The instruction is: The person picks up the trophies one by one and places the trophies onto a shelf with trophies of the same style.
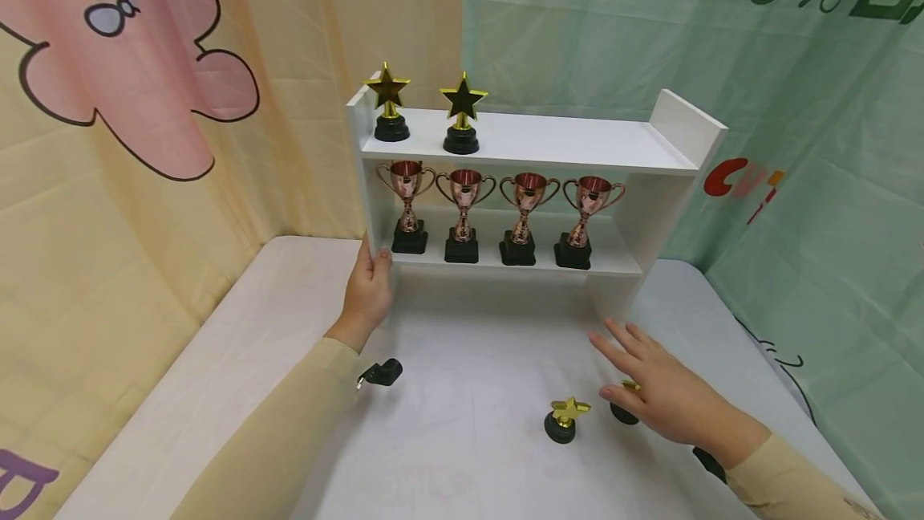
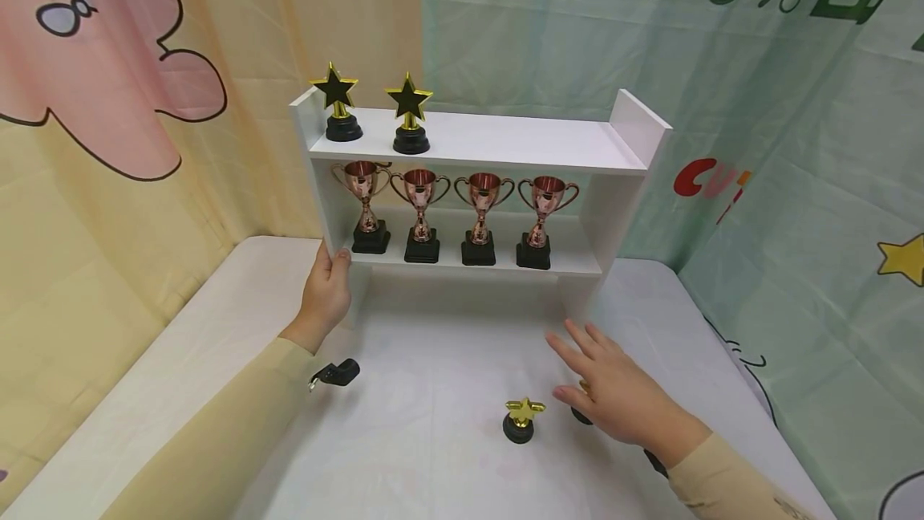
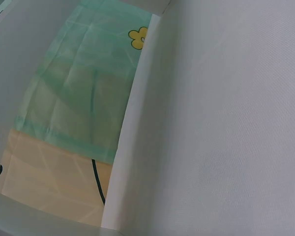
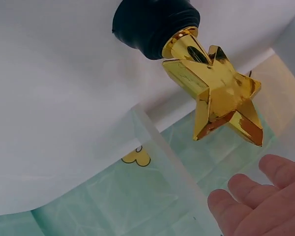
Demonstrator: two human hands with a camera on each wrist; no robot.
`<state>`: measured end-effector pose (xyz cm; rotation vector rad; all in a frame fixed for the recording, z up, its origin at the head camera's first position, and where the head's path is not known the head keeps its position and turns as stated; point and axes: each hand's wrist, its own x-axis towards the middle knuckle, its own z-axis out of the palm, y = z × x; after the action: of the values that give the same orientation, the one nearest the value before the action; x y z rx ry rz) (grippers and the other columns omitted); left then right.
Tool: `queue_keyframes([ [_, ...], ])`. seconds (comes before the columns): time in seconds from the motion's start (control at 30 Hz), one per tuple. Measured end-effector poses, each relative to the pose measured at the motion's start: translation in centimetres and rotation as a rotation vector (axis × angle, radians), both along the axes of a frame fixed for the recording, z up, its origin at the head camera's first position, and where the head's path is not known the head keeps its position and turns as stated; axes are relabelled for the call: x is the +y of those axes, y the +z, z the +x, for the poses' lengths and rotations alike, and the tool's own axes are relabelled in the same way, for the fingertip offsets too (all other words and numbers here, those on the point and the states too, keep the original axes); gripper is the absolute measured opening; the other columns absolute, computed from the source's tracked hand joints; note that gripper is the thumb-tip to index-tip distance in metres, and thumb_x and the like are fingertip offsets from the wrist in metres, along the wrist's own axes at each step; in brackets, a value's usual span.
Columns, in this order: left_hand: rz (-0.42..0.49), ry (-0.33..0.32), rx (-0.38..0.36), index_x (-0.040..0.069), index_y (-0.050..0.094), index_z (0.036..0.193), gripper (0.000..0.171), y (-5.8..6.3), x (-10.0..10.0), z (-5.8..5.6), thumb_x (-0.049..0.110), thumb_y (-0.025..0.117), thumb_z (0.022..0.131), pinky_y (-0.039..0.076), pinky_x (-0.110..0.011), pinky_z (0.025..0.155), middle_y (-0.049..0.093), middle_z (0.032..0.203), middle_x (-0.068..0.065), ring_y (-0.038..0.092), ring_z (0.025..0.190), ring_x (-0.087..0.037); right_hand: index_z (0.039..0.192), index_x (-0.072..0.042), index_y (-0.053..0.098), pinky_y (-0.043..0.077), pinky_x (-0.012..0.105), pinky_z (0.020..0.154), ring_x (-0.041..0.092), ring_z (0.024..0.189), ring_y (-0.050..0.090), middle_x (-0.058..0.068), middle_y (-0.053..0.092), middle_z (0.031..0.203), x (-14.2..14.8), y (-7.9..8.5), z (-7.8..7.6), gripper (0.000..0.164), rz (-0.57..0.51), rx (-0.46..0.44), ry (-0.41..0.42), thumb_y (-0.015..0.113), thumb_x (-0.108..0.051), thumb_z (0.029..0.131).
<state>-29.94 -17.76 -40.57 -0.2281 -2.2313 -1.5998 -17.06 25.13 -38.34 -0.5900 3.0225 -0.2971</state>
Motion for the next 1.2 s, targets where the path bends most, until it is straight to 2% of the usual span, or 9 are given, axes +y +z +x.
queue_keyframes([
  [0.2,0.002,0.004,0.003,0.025,0.017,0.170,0.057,0.1,0.0,0.1,0.030,0.033,0.116,0.030,-0.062,0.125,0.031,0.171,-0.013,0.034,0.157,-0.038,0.165,-0.029,0.038,0.037,0.074,0.113,0.053,0.154,0.027,0.015,0.028,0.174,0.4,-0.5,0.3,0.077,0.008,-0.015,-0.029,0.069,-0.053,0.098],
  [0.43,0.000,0.006,0.001,0.025,0.016,0.170,0.057,0.1,0.1,0.1,0.030,0.033,0.116,0.029,-0.061,0.126,0.029,0.172,-0.013,0.032,0.158,-0.037,0.165,-0.032,0.037,0.040,0.071,0.112,0.051,0.154,0.032,0.015,0.028,0.173,0.9,-0.9,0.7,0.076,0.004,-0.048,-0.052,0.070,-0.050,0.098],
  [0.77,0.005,0.004,-0.003,0.025,0.016,0.170,0.057,0.0,0.1,0.0,0.030,0.033,0.116,0.029,-0.062,0.125,0.029,0.172,-0.013,0.033,0.157,-0.038,0.165,-0.032,0.038,0.047,0.063,0.111,0.044,0.149,0.044,0.015,0.033,0.171,1.8,-1.2,1.1,0.076,0.012,-0.054,-0.038,0.071,-0.047,0.098],
  [1.2,0.013,0.014,0.000,0.025,0.017,0.170,0.058,0.0,0.1,-0.1,0.028,0.034,0.115,0.029,-0.061,0.125,0.030,0.172,-0.014,0.034,0.156,-0.039,0.164,-0.028,0.038,0.048,0.063,0.109,0.044,0.145,0.049,0.016,0.041,0.167,2.9,-1.4,1.3,0.076,0.002,-0.054,-0.019,0.072,-0.044,0.098],
])
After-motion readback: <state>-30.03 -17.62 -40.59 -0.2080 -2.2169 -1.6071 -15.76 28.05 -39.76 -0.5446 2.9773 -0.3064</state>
